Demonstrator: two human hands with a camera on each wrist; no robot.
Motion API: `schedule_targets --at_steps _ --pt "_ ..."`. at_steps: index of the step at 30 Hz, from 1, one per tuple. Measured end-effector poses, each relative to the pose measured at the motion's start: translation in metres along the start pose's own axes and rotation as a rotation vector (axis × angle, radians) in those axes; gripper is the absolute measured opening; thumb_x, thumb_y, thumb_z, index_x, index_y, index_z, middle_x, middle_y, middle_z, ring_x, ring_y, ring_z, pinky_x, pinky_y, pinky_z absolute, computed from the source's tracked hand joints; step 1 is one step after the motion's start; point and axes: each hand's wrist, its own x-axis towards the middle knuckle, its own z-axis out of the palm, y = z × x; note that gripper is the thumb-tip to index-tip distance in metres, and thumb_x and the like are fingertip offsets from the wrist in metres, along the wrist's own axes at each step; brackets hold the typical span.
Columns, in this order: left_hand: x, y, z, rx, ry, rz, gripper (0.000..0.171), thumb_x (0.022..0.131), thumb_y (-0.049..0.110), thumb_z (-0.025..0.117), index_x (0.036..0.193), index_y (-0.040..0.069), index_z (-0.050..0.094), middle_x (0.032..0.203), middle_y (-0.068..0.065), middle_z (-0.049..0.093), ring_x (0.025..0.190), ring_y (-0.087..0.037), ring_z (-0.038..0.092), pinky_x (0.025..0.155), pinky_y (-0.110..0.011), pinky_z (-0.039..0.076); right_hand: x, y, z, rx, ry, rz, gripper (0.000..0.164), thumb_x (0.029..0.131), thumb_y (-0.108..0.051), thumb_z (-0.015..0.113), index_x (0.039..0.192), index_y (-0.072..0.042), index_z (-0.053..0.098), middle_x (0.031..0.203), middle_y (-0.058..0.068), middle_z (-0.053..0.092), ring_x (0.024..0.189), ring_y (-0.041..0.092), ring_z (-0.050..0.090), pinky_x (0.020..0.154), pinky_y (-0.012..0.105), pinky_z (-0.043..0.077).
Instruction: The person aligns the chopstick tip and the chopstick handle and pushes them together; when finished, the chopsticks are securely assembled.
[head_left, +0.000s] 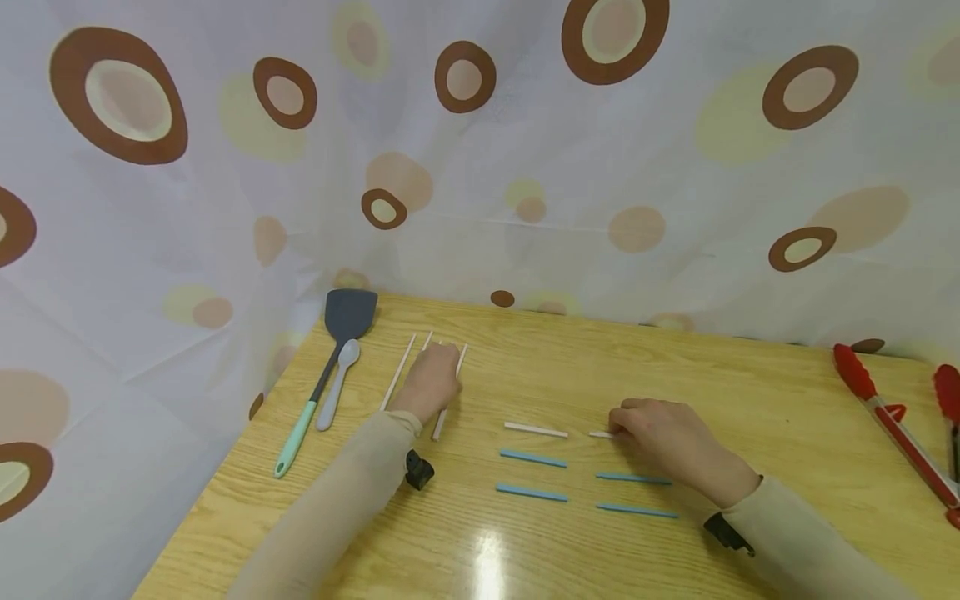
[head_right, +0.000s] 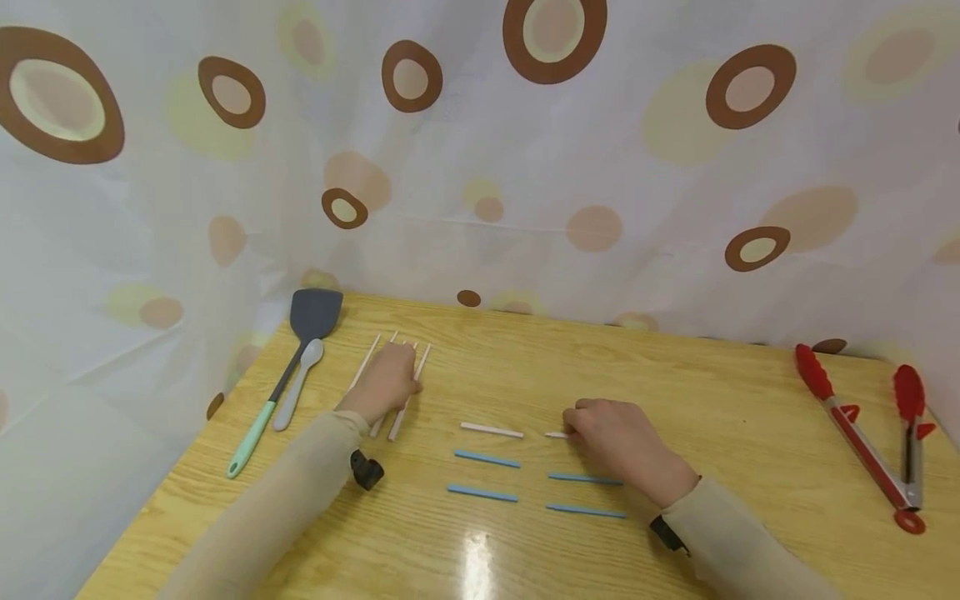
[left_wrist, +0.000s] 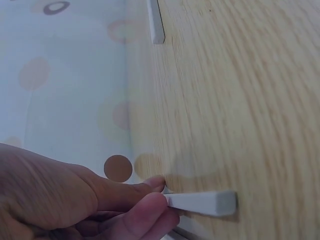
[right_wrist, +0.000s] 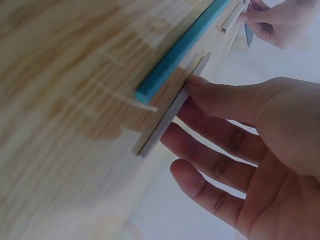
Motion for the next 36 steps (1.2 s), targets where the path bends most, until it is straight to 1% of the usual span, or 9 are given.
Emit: schedule_targets --at_steps 5,13,20,23,28,31,34,35,36 --pt "0.000 -0.001 -0.001 0.025 0.009 0.008 0.015 0.086 -0.002 0.073 0.096 -0.006 0.062 0.081 -0.013 0.061 0.069 -0.020 0.057 0.059 -0.028 0.051 -0.001 -0.001 0.002 -0.013 0.012 -0.009 0.019 0.077 -0.012 0.085 0.081 -0.018 0.067 0.076 -0.007 0.060 0.061 0.010 0.058 0.050 0.026 0.048" --pt "-0.001 0.000 -0.003 0.048 0.002 0.000 0.016 0.087 0.001 0.075 0.095 -0.005 0.062 0.081 -0.012 0.061 0.073 -0.022 0.061 0.061 -0.029 0.052 -0.001 0.000 0.002 -0.036 0.020 -0.022 0.020 0.078 -0.012 0.085 0.081 -0.017 0.066 0.075 -0.007 0.058 0.060 0.009 0.056 0.049 0.024 0.047" --pt "-0.003 0.003 -0.002 0.056 0.028 -0.002 0.010 0.086 -0.007 0.071 0.094 -0.007 0.064 0.081 -0.014 0.063 0.071 -0.020 0.062 0.059 -0.027 0.052 -0.001 -0.001 -0.002 -0.010 -0.022 -0.001 0.018 0.080 -0.013 0.083 0.083 -0.018 0.066 0.077 -0.007 0.059 0.062 0.009 0.058 0.050 0.025 0.048" --pt "-0.006 0.006 -0.005 0.069 0.041 0.007 0.010 0.088 -0.008 0.069 0.097 -0.007 0.065 0.084 -0.015 0.064 0.072 -0.021 0.063 0.059 -0.025 0.052 -0.001 -0.001 -0.002 -0.010 -0.015 0.002 0.018 0.079 -0.012 0.083 0.084 -0.017 0.067 0.078 -0.006 0.059 0.061 0.009 0.058 0.050 0.024 0.047" --pt "-0.012 0.018 -0.011 0.082 0.053 0.052 0.014 0.087 0.000 0.075 0.096 -0.006 0.066 0.086 -0.015 0.068 0.078 -0.023 0.068 0.064 -0.025 0.055 -0.001 -0.002 -0.002 -0.012 0.014 0.004 0.019 0.079 -0.010 0.084 0.085 -0.016 0.066 0.079 -0.006 0.060 0.062 0.008 0.058 0.048 0.023 0.046" --pt "-0.014 0.028 -0.009 0.051 0.028 0.097 0.012 0.087 0.007 0.076 0.088 -0.003 0.069 0.079 -0.011 0.069 0.069 -0.019 0.067 0.060 -0.024 0.054 0.000 -0.001 -0.002 0.002 0.033 -0.006 0.021 0.081 -0.010 0.083 0.086 -0.015 0.063 0.078 -0.006 0.058 0.059 0.006 0.054 0.046 0.022 0.043" --pt "-0.015 0.040 -0.002 0.015 -0.008 0.194 0.015 0.089 0.015 0.076 0.081 0.003 0.070 0.074 -0.003 0.067 0.061 -0.010 0.060 0.056 -0.022 0.050 0.000 0.001 -0.002 0.005 0.064 -0.034 0.023 0.084 -0.006 0.080 0.090 -0.012 0.058 0.073 -0.006 0.053 0.055 0.005 0.045 0.044 0.021 0.037" --pt "-0.016 0.045 0.000 0.005 -0.027 0.230 0.016 0.089 0.018 0.076 0.080 0.006 0.071 0.074 -0.001 0.067 0.059 -0.008 0.058 0.057 -0.022 0.049 0.001 0.002 -0.002 0.004 0.079 -0.047 0.022 0.087 -0.006 0.077 0.091 -0.011 0.056 0.071 -0.006 0.050 0.053 0.005 0.041 0.042 0.021 0.035" --pt "-0.017 0.049 0.003 -0.005 -0.048 0.263 0.015 0.090 0.020 0.075 0.081 0.008 0.071 0.075 0.001 0.067 0.061 -0.007 0.056 0.057 -0.022 0.049 0.001 0.002 -0.001 -0.001 0.097 -0.062 0.016 0.093 -0.010 0.070 0.093 -0.010 0.054 0.068 -0.007 0.047 0.052 0.004 0.037 0.041 0.020 0.032"
